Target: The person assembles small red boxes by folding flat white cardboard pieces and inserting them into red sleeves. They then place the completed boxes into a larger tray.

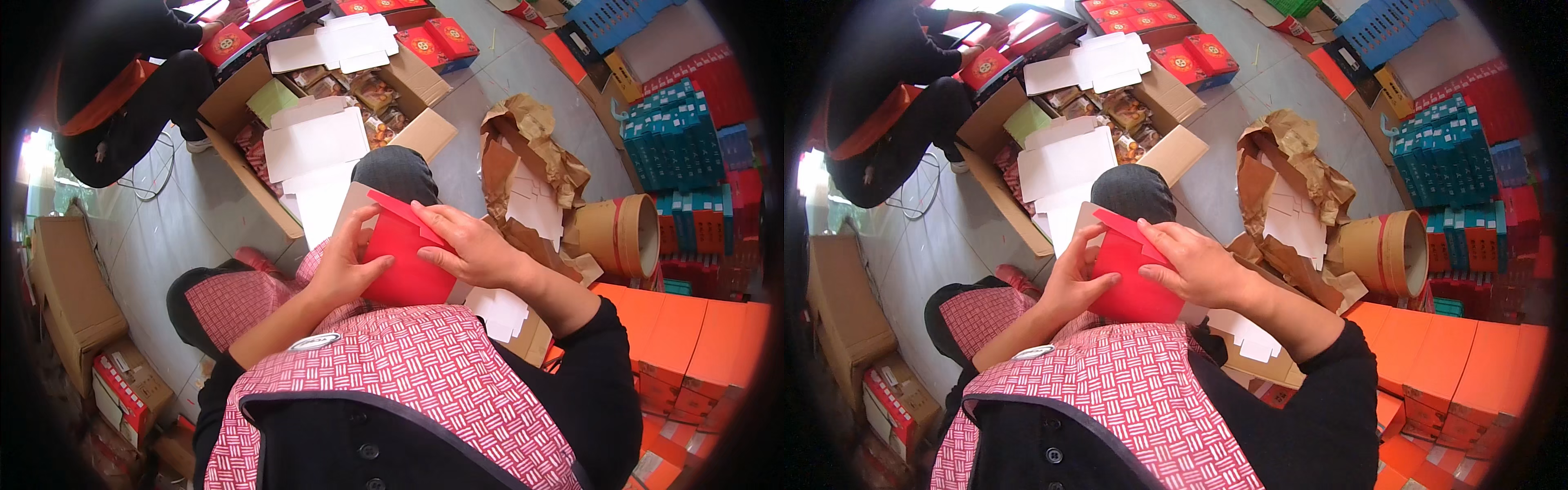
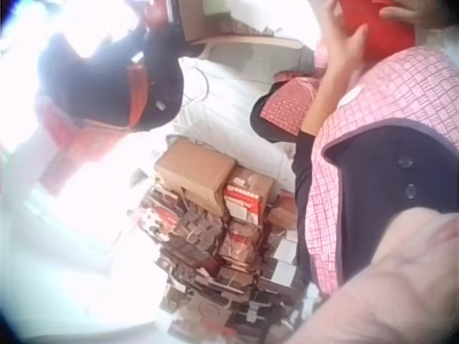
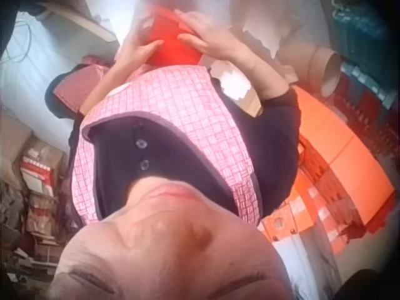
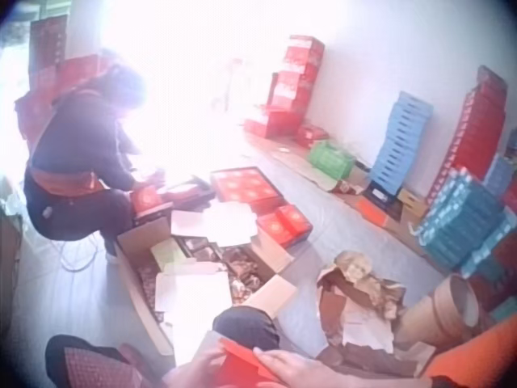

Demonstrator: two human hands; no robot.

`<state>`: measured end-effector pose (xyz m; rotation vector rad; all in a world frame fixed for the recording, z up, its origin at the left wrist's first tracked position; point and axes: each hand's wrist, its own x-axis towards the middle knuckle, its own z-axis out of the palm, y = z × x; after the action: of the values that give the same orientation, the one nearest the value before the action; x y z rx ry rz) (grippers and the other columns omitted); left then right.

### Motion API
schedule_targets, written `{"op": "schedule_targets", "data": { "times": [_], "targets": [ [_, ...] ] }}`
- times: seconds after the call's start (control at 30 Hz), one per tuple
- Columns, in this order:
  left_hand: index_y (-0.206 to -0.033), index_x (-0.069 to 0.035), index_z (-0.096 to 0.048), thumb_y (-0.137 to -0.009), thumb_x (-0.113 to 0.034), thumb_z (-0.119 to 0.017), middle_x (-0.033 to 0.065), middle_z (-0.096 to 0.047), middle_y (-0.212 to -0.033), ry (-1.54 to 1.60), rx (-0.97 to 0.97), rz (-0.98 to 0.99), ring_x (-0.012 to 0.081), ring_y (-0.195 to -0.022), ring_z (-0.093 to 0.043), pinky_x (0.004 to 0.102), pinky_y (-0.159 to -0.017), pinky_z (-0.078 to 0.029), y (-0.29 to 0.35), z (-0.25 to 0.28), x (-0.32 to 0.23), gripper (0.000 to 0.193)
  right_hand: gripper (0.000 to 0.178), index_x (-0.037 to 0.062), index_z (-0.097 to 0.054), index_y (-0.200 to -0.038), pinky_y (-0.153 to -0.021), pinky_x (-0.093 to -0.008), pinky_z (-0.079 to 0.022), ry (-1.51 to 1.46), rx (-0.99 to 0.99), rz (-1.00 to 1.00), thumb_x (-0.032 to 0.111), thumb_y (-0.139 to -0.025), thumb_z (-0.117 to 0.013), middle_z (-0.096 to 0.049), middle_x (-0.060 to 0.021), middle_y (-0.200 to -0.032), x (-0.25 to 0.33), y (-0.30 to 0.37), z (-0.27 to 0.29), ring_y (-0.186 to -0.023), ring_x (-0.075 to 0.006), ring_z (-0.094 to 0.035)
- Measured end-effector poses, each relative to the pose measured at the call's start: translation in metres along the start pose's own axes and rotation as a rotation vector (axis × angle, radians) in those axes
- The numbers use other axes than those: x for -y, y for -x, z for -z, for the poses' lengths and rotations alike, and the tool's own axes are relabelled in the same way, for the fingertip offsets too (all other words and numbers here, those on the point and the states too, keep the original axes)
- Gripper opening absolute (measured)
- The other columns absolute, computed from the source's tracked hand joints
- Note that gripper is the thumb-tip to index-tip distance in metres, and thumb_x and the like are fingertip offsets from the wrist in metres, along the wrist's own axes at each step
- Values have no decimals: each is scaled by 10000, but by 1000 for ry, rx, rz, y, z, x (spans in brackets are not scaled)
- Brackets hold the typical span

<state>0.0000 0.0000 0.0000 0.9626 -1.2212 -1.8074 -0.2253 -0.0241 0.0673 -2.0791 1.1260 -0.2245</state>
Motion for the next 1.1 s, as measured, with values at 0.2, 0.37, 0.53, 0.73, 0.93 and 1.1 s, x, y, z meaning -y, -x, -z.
{"op": "schedule_targets", "data": {
  "times": [0.2,0.37,0.53,0.73,0.93,1.1],
  "targets": [
    [-1365,-36,-274,-821,41,-626,146,-642,-1029,27,-20,16,193,-969,-637,290,-791,-522,-3,-2,-4,652,534,12,-393,-1383,-882,-362,-463,-118,-18,43,265,-937,-541,-533,-204,-1158,3,-2,2,-1028,-344,-568],
    [-1434,-66,-190,-814,62,-648,158,-609,-1120,83,43,87,200,-1059,-597,331,-918,-479,-1,1,-4,782,492,18,-417,-1369,-831,-362,-477,-43,-54,-8,198,-928,-542,-573,-200,-1050,6,-2,2,-957,-335,-592],
    [-1473,-135,-196,-777,80,-655,147,-578,-1180,31,227,-57,175,-1048,-594,303,-876,-491,-5,3,-25,862,429,78,-442,-1376,-894,-338,-446,-318,-5,-111,193,-963,-470,-612,-163,-1090,-9,-5,18,-1016,-259,-591],
    [-1409,-86,-327,-735,4,-733,126,-517,-1268,-404,245,-273,214,-1098,-563,343,-927,-462,-11,5,-31,792,414,104,-459,-1372,-961,-319,-413,-470,17,-155,232,-979,-445,-596,-151,-1196,-18,-6,11,-1109,-232,-557],
    [-1193,-23,-520,-727,-108,-788,99,-621,-1050,-463,225,-113,194,-979,-601,325,-854,-485,-8,5,-29,544,391,137,-495,-1351,-893,-320,-439,-400,-1,-87,209,-968,-465,-616,-146,-1078,-19,-7,8,-1012,-226,-583],
    [-1111,-4,-589,-725,-145,-786,141,-643,-968,-435,229,7,207,-856,-638,299,-763,-516,-5,4,-15,456,381,150,-533,-1320,-787,-326,-464,-246,53,-47,179,-942,-499,-599,-128,-926,-2,-8,18,-877,-238,-597]
  ]
}}
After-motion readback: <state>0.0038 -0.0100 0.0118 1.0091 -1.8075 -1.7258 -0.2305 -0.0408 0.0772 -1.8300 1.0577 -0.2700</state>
